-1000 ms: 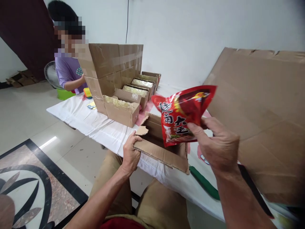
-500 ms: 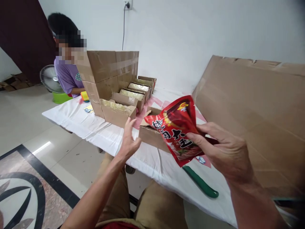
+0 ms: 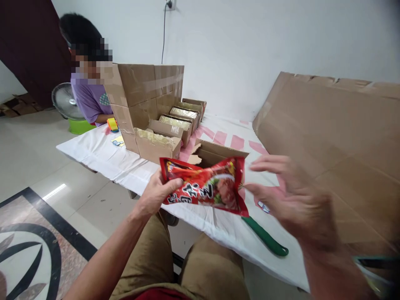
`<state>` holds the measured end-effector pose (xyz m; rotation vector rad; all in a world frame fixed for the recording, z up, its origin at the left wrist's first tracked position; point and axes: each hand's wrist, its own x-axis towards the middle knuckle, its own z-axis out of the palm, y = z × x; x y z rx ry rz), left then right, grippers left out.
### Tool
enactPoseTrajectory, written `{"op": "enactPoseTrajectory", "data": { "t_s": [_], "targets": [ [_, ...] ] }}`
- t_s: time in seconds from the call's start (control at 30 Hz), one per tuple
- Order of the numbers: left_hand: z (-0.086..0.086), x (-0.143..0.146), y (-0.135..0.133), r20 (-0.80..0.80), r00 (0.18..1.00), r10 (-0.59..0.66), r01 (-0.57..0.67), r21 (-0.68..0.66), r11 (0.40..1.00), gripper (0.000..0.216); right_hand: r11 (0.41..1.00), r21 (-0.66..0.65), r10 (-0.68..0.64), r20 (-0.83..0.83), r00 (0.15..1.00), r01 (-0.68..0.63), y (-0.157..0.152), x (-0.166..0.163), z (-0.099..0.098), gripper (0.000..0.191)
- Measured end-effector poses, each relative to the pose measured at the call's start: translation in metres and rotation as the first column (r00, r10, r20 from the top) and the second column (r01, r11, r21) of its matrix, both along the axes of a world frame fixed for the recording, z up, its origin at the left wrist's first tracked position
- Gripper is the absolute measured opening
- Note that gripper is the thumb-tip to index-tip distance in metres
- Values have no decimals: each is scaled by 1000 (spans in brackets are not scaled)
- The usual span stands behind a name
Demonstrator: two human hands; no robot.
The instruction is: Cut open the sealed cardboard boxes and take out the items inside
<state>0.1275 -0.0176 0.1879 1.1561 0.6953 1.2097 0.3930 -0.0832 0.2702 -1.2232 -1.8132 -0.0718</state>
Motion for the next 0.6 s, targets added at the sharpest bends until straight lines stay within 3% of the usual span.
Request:
{"op": "enactPoseTrajectory", "data": {
  "t_s": [0.07, 0.13, 0.2, 0.27, 0.43, 0.53, 0.6],
  "targets": [
    [1, -4, 3, 83, 994, 66, -65, -17, 998, 56, 992, -118, -51, -156, 986, 33, -2, 12, -9, 46],
    [5, -3, 3, 122, 988, 90, -90, -9, 996, 56, 945, -315, 3, -260, 966, -88, 1, 14, -23, 64],
    [9, 4, 2, 133, 990, 52, -53, 6, 999, 55, 879, -423, 44, -391, 920, -222, 6, 8, -37, 66],
    [14, 10, 1, 156, 987, -31, 25, 40, 999, 56, 881, -405, 6, -503, 864, -243, 9, -1, -47, 56],
    [20, 4, 6, 118, 982, -145, 131, 120, 984, 60, 964, -251, -74, -569, 819, -87, 10, -9, -54, 44],
    [11, -21, 8, 53, 992, -112, 106, 106, 989, 47, 948, -295, -68, -550, 832, -118, 13, -26, -63, 40],
    [-3, -45, 9, 19, 997, -72, 71, 56, 996, 46, 894, -405, -43, -500, 865, -190, 16, -47, -75, 34]
  ]
}}
